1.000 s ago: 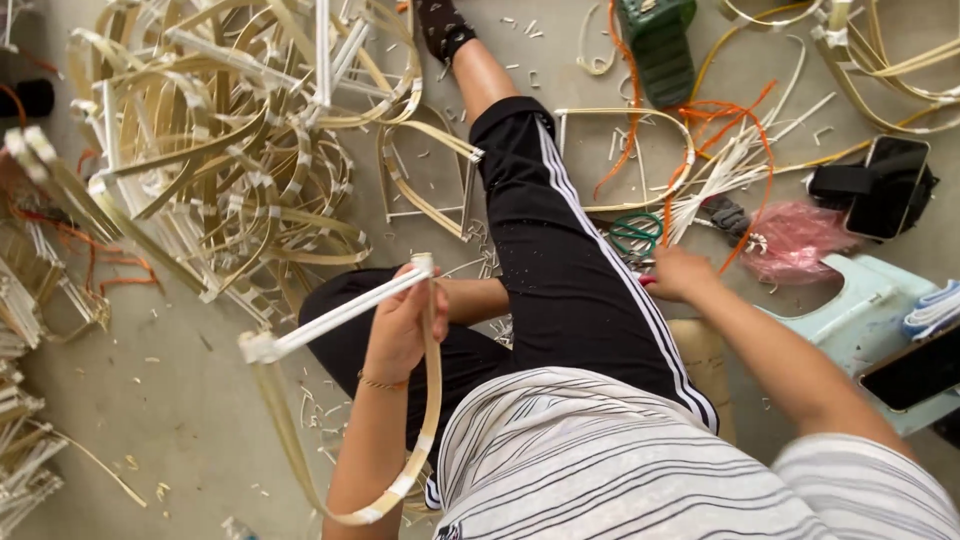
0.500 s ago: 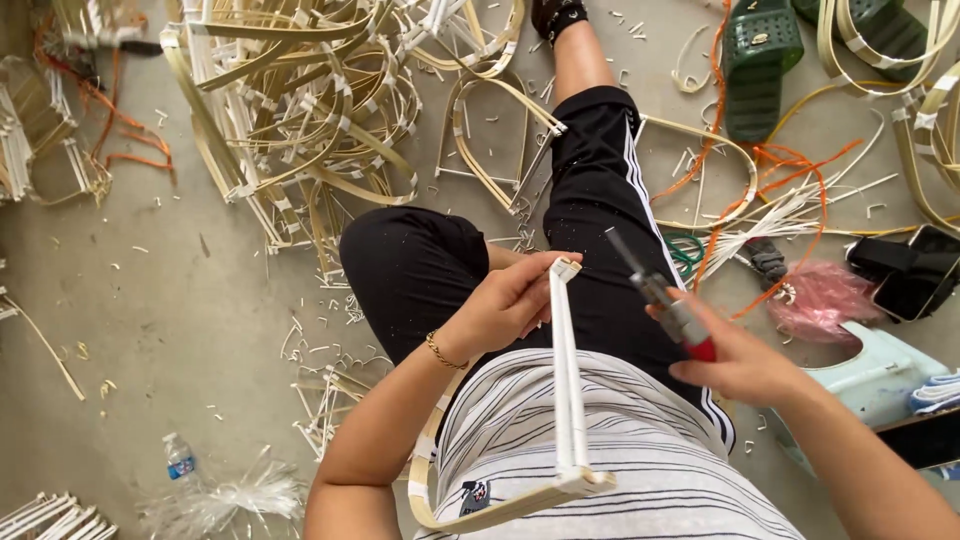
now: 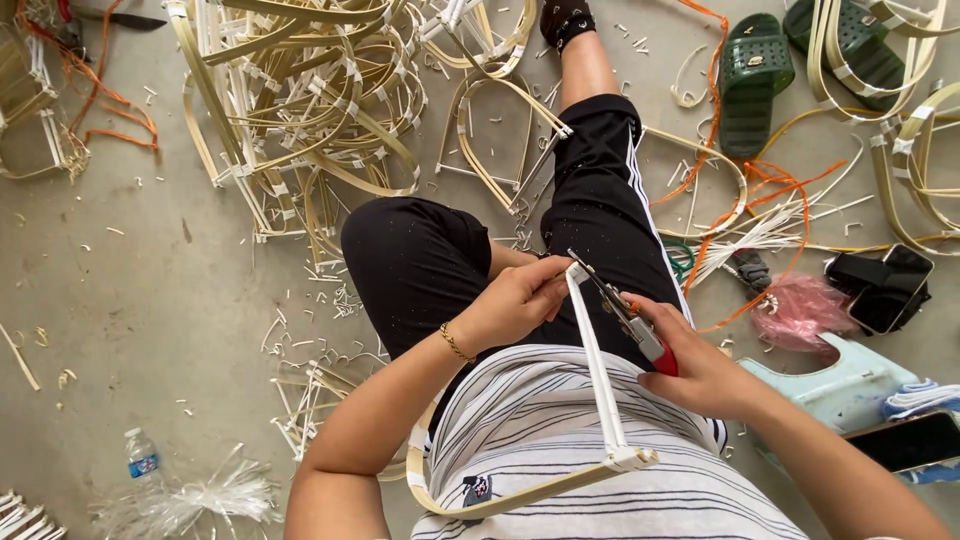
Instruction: Assembling components of a wooden or bamboo furniture or decorative item by securing white plastic/tape around wooden arcs using shears.
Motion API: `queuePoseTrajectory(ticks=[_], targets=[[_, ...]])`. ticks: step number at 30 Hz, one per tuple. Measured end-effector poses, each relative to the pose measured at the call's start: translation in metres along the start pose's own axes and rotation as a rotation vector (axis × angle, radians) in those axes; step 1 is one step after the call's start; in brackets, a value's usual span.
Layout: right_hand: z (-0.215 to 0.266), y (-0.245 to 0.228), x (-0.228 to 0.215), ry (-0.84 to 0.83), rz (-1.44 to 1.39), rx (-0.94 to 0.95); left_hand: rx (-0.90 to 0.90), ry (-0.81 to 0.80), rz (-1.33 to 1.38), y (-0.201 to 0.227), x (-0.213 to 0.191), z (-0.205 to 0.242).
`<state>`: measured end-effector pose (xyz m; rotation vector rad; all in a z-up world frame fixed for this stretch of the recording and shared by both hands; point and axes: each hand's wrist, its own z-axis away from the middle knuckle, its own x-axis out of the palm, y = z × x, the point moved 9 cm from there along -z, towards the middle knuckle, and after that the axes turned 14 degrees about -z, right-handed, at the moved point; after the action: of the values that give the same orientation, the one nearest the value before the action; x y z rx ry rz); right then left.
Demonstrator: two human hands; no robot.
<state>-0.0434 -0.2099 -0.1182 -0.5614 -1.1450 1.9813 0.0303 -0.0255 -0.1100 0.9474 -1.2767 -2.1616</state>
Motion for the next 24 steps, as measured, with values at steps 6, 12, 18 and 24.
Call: queuePoseTrajectory(ticks=[6,12,18,24], targets=[[-0.016,0.015,0.0,0.074,-0.074,-0.095,-0.037,-0.071,0.119,-0.021,0.011,-0.006],[-0.037,0.049,-0.001,0.139,-0.091,-0.013,-0.105,-0.105,0.24,-0.062,0.026,-0.015],[-0.061,0.125,-0.027,0.294,-0.215,0.018,-0.204,-0.016,0.598,-0.084,-0.008,-0.015],[-0.071,0.191,-0.115,0.384,-0.101,-0.013,-0.23,0.902,0.7,-0.177,-0.327,0.084]])
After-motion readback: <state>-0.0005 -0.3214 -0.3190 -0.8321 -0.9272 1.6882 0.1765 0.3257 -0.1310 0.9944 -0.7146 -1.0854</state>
